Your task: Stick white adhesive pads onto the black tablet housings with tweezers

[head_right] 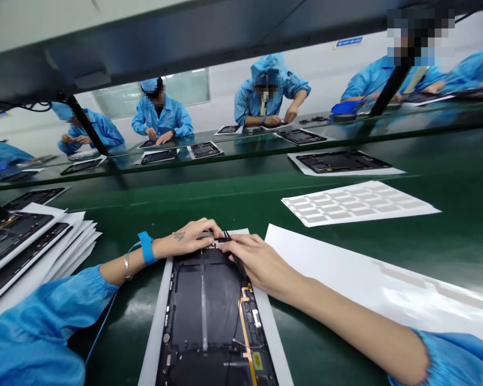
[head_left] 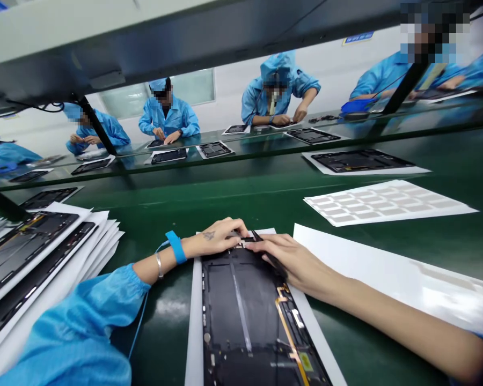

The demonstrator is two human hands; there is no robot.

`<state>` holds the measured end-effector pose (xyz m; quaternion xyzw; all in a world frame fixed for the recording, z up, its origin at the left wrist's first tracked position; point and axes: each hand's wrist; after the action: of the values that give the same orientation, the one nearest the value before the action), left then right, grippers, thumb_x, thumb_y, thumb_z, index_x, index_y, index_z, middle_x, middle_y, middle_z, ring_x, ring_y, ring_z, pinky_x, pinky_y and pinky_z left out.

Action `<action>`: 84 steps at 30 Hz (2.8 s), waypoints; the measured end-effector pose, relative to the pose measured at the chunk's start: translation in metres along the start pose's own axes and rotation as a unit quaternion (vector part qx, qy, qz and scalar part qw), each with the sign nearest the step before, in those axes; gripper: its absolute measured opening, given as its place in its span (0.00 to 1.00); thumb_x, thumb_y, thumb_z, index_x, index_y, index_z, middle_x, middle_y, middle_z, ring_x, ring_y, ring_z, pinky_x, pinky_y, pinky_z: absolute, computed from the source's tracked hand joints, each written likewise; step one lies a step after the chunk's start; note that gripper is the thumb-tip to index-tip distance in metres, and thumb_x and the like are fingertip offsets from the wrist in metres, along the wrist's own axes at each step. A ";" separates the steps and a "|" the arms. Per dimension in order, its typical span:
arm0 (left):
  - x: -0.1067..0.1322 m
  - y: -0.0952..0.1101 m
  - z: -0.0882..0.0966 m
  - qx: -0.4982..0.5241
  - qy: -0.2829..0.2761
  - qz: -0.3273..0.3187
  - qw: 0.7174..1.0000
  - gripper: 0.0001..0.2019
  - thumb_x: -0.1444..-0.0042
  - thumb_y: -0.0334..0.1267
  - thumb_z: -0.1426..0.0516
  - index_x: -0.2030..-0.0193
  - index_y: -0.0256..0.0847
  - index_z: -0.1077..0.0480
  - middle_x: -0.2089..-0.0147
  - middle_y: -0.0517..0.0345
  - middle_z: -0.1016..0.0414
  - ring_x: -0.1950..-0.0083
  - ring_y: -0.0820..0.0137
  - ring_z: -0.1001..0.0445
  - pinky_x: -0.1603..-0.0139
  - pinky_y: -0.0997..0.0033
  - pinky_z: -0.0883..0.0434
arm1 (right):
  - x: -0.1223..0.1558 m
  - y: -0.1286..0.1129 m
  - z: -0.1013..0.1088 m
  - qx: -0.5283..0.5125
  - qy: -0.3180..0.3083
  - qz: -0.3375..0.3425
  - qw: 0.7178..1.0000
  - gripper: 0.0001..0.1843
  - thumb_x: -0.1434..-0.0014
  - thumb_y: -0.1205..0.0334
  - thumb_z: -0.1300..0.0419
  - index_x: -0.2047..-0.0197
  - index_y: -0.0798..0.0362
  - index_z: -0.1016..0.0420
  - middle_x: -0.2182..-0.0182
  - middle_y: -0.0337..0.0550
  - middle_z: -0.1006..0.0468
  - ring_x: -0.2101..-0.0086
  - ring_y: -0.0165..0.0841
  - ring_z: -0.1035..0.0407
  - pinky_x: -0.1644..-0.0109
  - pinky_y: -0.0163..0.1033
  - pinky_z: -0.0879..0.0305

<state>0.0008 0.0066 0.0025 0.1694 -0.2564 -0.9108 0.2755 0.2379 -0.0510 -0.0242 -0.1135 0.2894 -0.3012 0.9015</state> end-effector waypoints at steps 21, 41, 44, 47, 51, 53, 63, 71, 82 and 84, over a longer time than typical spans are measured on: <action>0.011 -0.001 -0.002 0.044 0.029 0.010 0.999 0.06 0.36 0.29 0.49 0.54 0.41 0.36 0.52 0.55 0.28 0.49 0.67 0.31 0.45 0.64 0.34 | -0.005 0.003 -0.009 0.073 -0.026 -0.038 0.996 0.18 0.30 0.61 0.55 0.43 0.47 0.30 0.50 0.55 0.24 0.47 0.44 0.30 0.50 0.50 0.30; 0.022 -0.058 0.104 -0.176 0.234 0.196 0.936 0.15 0.31 0.45 0.53 0.60 0.37 0.33 0.70 0.62 0.31 0.68 0.72 0.32 0.67 0.76 0.35 | -0.025 0.055 -0.008 -0.316 0.363 -0.302 0.823 0.21 0.39 0.38 0.49 0.57 0.48 0.34 0.62 0.50 0.16 0.55 0.45 0.24 0.52 0.53 0.32; 0.008 -0.091 0.130 -0.179 0.316 0.266 0.893 0.14 0.32 0.45 0.48 0.52 0.35 0.31 0.58 0.56 0.26 0.59 0.68 0.26 0.58 0.68 0.27 | -0.027 0.053 -0.011 -0.311 0.375 -0.287 0.825 0.20 0.38 0.40 0.49 0.55 0.47 0.33 0.59 0.50 0.16 0.52 0.44 0.25 0.49 0.54 0.34; -0.009 -0.113 0.139 -0.191 0.366 0.330 0.849 0.17 0.35 0.44 0.43 0.45 0.36 0.31 0.47 0.51 0.29 0.50 0.62 0.26 0.51 0.57 0.25 | -0.028 0.051 -0.010 -0.318 0.364 -0.290 0.826 0.18 0.37 0.42 0.49 0.55 0.47 0.34 0.57 0.50 0.16 0.50 0.43 0.26 0.47 0.53 0.35; -0.024 -0.119 0.139 -0.218 0.381 0.368 0.820 0.17 0.35 0.43 0.43 0.43 0.38 0.32 0.44 0.50 0.30 0.48 0.62 0.27 0.48 0.56 0.26 | -0.027 0.051 -0.008 -0.311 0.346 -0.292 0.836 0.17 0.36 0.43 0.51 0.55 0.47 0.35 0.56 0.50 0.16 0.51 0.43 0.26 0.48 0.52 0.35; -0.026 -0.115 0.131 -0.235 0.368 0.361 0.824 0.19 0.35 0.42 0.43 0.40 0.38 0.34 0.40 0.46 0.33 0.42 0.58 0.30 0.44 0.50 0.29 | -0.025 0.044 -0.006 -0.298 0.338 -0.290 0.844 0.17 0.36 0.43 0.52 0.56 0.47 0.35 0.57 0.50 0.16 0.51 0.43 0.25 0.49 0.51 0.35; -0.004 -0.046 -0.003 -0.167 0.043 0.132 0.976 0.26 0.30 0.54 0.56 0.30 0.48 0.45 0.26 0.55 0.49 0.25 0.59 0.54 0.26 0.51 0.53 | -0.058 0.056 0.038 0.010 0.203 -0.252 0.946 0.06 0.35 0.57 0.47 0.58 0.48 0.32 0.69 0.38 0.18 0.66 0.34 0.23 0.58 0.38 0.32; -0.003 -0.023 -0.004 -0.131 0.016 0.150 0.980 0.26 0.29 0.52 0.60 0.29 0.45 0.46 0.26 0.52 0.51 0.25 0.57 0.55 0.27 0.49 0.52 | -0.123 0.209 0.083 0.229 0.104 -0.426 0.869 0.17 0.35 0.58 0.41 0.45 0.55 0.30 0.51 0.49 0.25 0.55 0.39 0.27 0.51 0.49 0.29; -0.005 -0.034 -0.017 -0.157 0.054 0.108 0.980 0.22 0.29 0.44 0.55 0.32 0.42 0.42 0.28 0.48 0.45 0.27 0.54 0.49 0.31 0.47 0.45 | -0.154 0.260 0.052 0.323 0.000 -0.478 0.817 0.20 0.35 0.56 0.41 0.42 0.54 0.31 0.47 0.49 0.27 0.53 0.39 0.28 0.51 0.50 0.28; -0.006 -0.036 -0.019 -0.165 0.061 0.102 0.979 0.22 0.29 0.44 0.55 0.32 0.42 0.41 0.28 0.48 0.44 0.27 0.54 0.48 0.31 0.47 0.45 | -0.161 0.261 0.049 0.329 -0.011 -0.476 0.816 0.20 0.35 0.56 0.41 0.43 0.54 0.31 0.47 0.49 0.27 0.53 0.39 0.28 0.51 0.50 0.28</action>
<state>-0.0011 0.0286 -0.0322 0.1501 -0.1011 -0.8957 0.4061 0.2862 0.2553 -0.0108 0.0633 0.0727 -0.7684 0.6327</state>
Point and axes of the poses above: each hand's wrist, its own x-axis away from the middle knuckle, its own z-axis out of the back of the hand, y = z × x
